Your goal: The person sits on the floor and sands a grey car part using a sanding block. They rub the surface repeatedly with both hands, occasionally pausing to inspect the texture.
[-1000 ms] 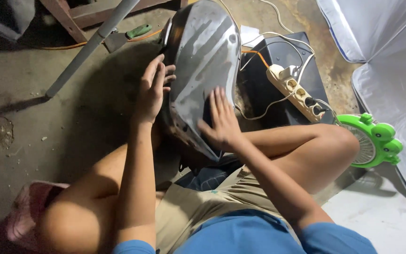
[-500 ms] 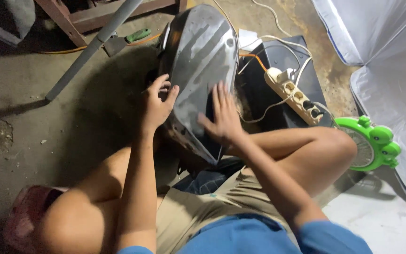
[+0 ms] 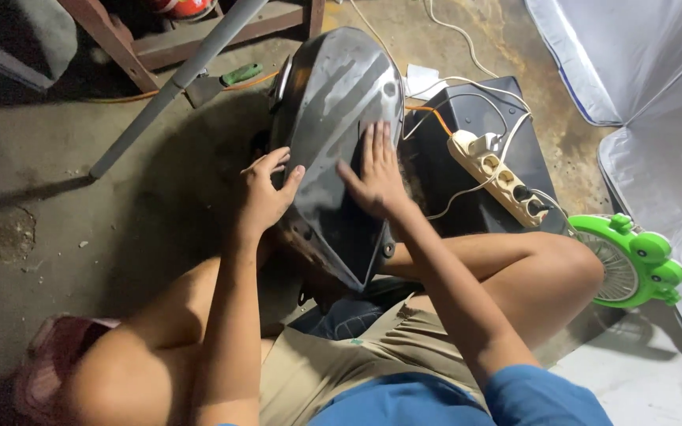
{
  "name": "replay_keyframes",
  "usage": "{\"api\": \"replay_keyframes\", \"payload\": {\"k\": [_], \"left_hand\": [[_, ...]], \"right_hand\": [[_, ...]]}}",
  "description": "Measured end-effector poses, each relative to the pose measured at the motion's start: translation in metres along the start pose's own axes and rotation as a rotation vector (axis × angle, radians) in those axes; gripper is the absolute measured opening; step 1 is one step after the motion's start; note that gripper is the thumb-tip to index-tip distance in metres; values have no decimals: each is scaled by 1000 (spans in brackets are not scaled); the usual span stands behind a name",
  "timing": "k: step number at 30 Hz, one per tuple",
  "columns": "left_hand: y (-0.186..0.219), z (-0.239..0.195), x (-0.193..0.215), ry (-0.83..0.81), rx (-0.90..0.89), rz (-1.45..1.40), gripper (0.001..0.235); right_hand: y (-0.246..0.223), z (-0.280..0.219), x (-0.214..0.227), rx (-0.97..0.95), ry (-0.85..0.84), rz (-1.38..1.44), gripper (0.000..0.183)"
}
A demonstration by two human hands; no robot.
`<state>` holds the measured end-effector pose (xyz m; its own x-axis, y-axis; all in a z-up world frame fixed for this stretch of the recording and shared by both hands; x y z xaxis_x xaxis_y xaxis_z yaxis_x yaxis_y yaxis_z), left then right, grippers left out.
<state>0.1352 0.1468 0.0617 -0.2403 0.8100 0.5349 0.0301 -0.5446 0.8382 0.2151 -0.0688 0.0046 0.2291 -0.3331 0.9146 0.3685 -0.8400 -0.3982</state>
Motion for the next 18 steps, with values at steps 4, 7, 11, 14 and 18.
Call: {"api": "replay_keyframes", "payload": {"k": [4,7,11,14,18], "left_hand": [[2,5,4,-3,17,63,33],[1,4,0,-2,-1,108,30],[17,-1,1,1,-54,226,34],[23,-6,0,-3,-42,250,35],[21,-5,-1,-31,-1,272,37]], "right_hand": [[-46,-108,0,389,334,-172,117],[-49,-138,-11,254,37,-141,122],[-11,-55,-26,245,243,-159,109],[2,7,1,138,278,-18,105],[10,-1,-7,144,324,1,99]]}}
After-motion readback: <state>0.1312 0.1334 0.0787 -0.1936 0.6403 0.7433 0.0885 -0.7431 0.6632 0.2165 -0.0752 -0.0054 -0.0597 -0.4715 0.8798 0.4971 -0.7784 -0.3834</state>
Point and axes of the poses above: each hand's wrist, its own z-axis towards the middle knuckle, its own x-axis out of the back of the hand, y = z × x, the point moved 6 cm from there along z, towards the middle knuckle, and after that the axes turned 2 degrees about y, right-handed, at the moved point
